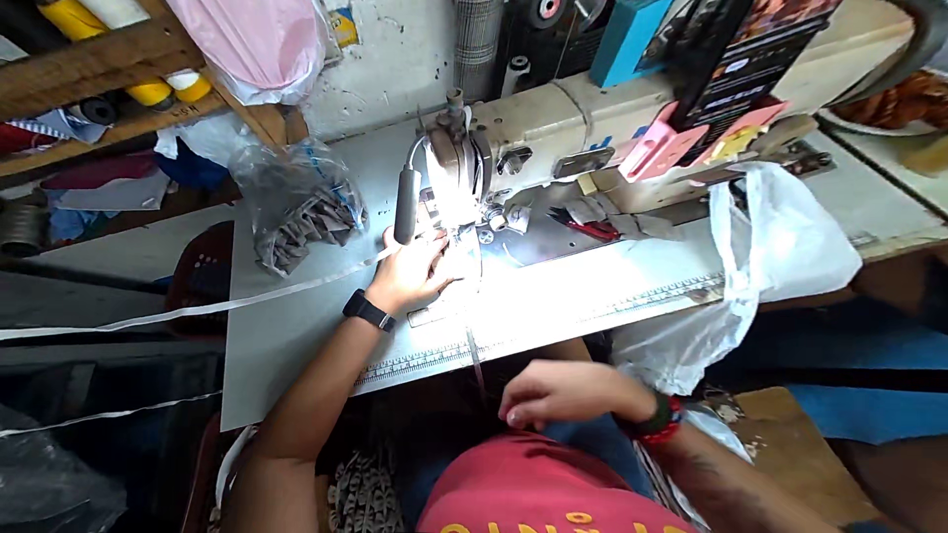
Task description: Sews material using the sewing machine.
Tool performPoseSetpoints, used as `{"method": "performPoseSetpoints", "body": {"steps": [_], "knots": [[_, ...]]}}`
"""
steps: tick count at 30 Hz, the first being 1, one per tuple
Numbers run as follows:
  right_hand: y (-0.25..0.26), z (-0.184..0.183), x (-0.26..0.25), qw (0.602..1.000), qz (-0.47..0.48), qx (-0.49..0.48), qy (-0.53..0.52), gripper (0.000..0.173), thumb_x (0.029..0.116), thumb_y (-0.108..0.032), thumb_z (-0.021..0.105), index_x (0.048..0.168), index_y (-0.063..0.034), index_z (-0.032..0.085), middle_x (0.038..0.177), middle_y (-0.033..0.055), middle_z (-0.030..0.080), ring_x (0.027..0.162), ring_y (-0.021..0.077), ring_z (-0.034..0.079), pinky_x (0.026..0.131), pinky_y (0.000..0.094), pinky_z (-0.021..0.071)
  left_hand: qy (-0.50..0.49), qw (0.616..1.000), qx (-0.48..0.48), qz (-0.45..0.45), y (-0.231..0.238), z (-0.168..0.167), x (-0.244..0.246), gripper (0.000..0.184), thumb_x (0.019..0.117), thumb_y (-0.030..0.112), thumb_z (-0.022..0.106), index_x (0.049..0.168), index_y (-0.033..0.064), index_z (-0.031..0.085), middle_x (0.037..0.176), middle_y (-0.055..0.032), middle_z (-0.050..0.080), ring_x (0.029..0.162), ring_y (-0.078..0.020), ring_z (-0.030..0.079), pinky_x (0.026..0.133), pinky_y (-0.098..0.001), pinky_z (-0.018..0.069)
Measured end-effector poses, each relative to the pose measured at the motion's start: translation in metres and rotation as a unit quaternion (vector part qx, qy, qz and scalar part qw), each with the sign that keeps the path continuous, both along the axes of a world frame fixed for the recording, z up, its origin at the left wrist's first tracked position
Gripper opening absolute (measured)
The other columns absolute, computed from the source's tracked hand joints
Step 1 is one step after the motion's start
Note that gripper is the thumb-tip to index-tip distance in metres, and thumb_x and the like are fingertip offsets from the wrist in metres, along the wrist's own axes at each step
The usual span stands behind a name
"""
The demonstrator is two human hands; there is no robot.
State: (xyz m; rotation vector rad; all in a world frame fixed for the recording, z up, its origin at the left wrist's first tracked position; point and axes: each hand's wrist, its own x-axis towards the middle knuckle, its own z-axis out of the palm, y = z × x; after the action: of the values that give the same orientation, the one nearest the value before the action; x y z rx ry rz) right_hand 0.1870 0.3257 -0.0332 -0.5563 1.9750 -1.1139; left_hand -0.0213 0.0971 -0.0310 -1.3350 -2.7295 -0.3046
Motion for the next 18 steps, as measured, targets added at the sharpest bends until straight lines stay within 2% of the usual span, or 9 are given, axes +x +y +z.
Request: {"method": "performPoseSetpoints", "body": {"steps": [1, 3, 4, 5, 6, 9, 11, 14, 18], "knots": [[0.008, 0.022, -0.01, 0.998, -0.048, -0.041, 0.029, 0.036, 0.1074, -0.033, 0.051, 0.107, -0.0048, 0.074, 0.09, 0.006, 0.075, 0.076, 0.0151, 0.071, 0.074, 0.0392, 0.0605, -0.014, 1.0, -0.004, -0.004, -0.001, 0.002, -0.001, 0.071, 0.0939, 0.066, 0.05, 0.146, 0.0176, 0.059, 0.149, -0.002, 0.058, 0.139, -0.0259, 0.051, 0.117, -0.066, 0.0205], [0.014, 0.039, -0.04, 0.961, -0.195, -0.046, 0.193, 0.032, 0.1061, -0.023, 0.05, 0.096, -0.0052, 0.074, 0.078, -0.0011, 0.067, 0.067, 0.0036, 0.058, 0.063, 0.0255, 0.0499, -0.027, 1.0, -0.011, 0.002, 0.0, 0.002, -0.005, 0.079, 0.0909, 0.069, 0.053, 0.152, 0.0188, 0.052, 0.153, -0.0041, 0.055, 0.145, -0.0292, 0.044, 0.118, -0.0697, 0.0147], [0.016, 0.033, -0.062, 0.92, -0.237, -0.008, 0.313, 0.023, 0.102, -0.021, 0.056, 0.094, -0.0077, 0.074, 0.08, -0.0005, 0.066, 0.073, 0.0061, 0.059, 0.068, 0.0275, 0.0493, -0.022, 1.0, -0.011, 0.009, 0.001, 0.0, -0.007, 0.083, 0.0891, 0.072, 0.053, 0.153, 0.019, 0.052, 0.153, -0.0047, 0.054, 0.147, -0.0305, 0.04, 0.118, -0.0695, 0.0132], [0.021, 0.024, -0.084, 0.882, -0.24, 0.039, 0.404, 0.019, 0.0972, -0.02, 0.062, 0.104, -0.0086, 0.076, 0.098, 0.0046, 0.073, 0.092, 0.0153, 0.067, 0.085, 0.0376, 0.0551, -0.025, 0.999, -0.016, 0.017, 0.002, -0.001, -0.009, 0.085, 0.0881, 0.074, 0.053, 0.153, 0.0182, 0.051, 0.154, -0.0054, 0.053, 0.149, -0.0317, 0.036, 0.118, -0.0702, 0.0102], [0.025, 0.014, -0.103, 0.859, -0.222, 0.078, 0.454, 0.024, 0.0956, -0.02, 0.065, 0.115, -0.0109, 0.075, 0.113, 0.0072, 0.073, 0.108, 0.0231, 0.067, 0.098, 0.0459, 0.0525, -0.026, 0.999, -0.018, 0.026, 0.005, 0.0, -0.01, 0.087, 0.0873, 0.075, 0.053, 0.152, 0.0174, 0.052, 0.153, -0.0062, 0.053, 0.149, -0.0326, 0.036, 0.118, -0.0704, 0.0093], [0.027, 0.007, -0.135, 0.84, -0.189, 0.203, 0.466, 0.034, 0.0992, -0.026, 0.063, 0.131, -0.0191, 0.07, 0.129, 0.007, 0.069, 0.127, 0.0335, 0.058, 0.105, 0.0582, 0.0429, -0.008, 0.999, -0.012, 0.049, 0.017, 0.003, -0.014, 0.083, 0.0858, 0.077, 0.055, 0.143, 0.0172, 0.061, 0.141, -0.0078, 0.063, 0.143, -0.0332, 0.044, 0.118, -0.0666, 0.0168], [0.029, 0.008, -0.139, 0.828, -0.203, 0.215, 0.476, 0.028, 0.1027, -0.02, 0.059, 0.128, -0.0185, 0.073, 0.129, 0.0037, 0.071, 0.127, 0.0326, 0.058, 0.104, 0.0579, 0.0413, -0.003, 0.998, 0.005, 0.056, 0.024, 0.004, -0.016, 0.075, 0.0851, 0.074, 0.059, 0.133, 0.0164, 0.068, 0.127, -0.0095, 0.068, 0.137, -0.0354, 0.048, 0.116, -0.0678, 0.0183], [0.036, 0.011, -0.134, 0.823, -0.223, 0.177, 0.491, 0.023, 0.1005, -0.011, 0.062, 0.119, -0.012, 0.076, 0.126, 0.0067, 0.072, 0.123, 0.0346, 0.061, 0.101, 0.0591, 0.0426, -0.018, 0.997, 0.04, 0.056, 0.03, 0.005, -0.02, 0.066, 0.0853, 0.071, 0.062, 0.124, 0.0176, 0.071, 0.125, -0.0077, 0.068, 0.131, -0.0343, 0.052, 0.115, -0.0707, 0.0167], [0.061, 0.018, -0.105, 0.823, -0.237, 0.137, 0.497, 0.027, 0.1008, -0.02, 0.062, 0.124, -0.0137, 0.074, 0.129, 0.005, 0.07, 0.121, 0.0285, 0.064, 0.103, 0.0565, 0.0487, -0.028, 0.997, 0.013, 0.068, 0.034, 0.01, -0.018, 0.066, 0.0853, 0.069, 0.063, 0.125, 0.0166, 0.072, 0.13, -0.0095, 0.067, 0.138, -0.0376, 0.047, 0.116, -0.0709, 0.0148]]}}
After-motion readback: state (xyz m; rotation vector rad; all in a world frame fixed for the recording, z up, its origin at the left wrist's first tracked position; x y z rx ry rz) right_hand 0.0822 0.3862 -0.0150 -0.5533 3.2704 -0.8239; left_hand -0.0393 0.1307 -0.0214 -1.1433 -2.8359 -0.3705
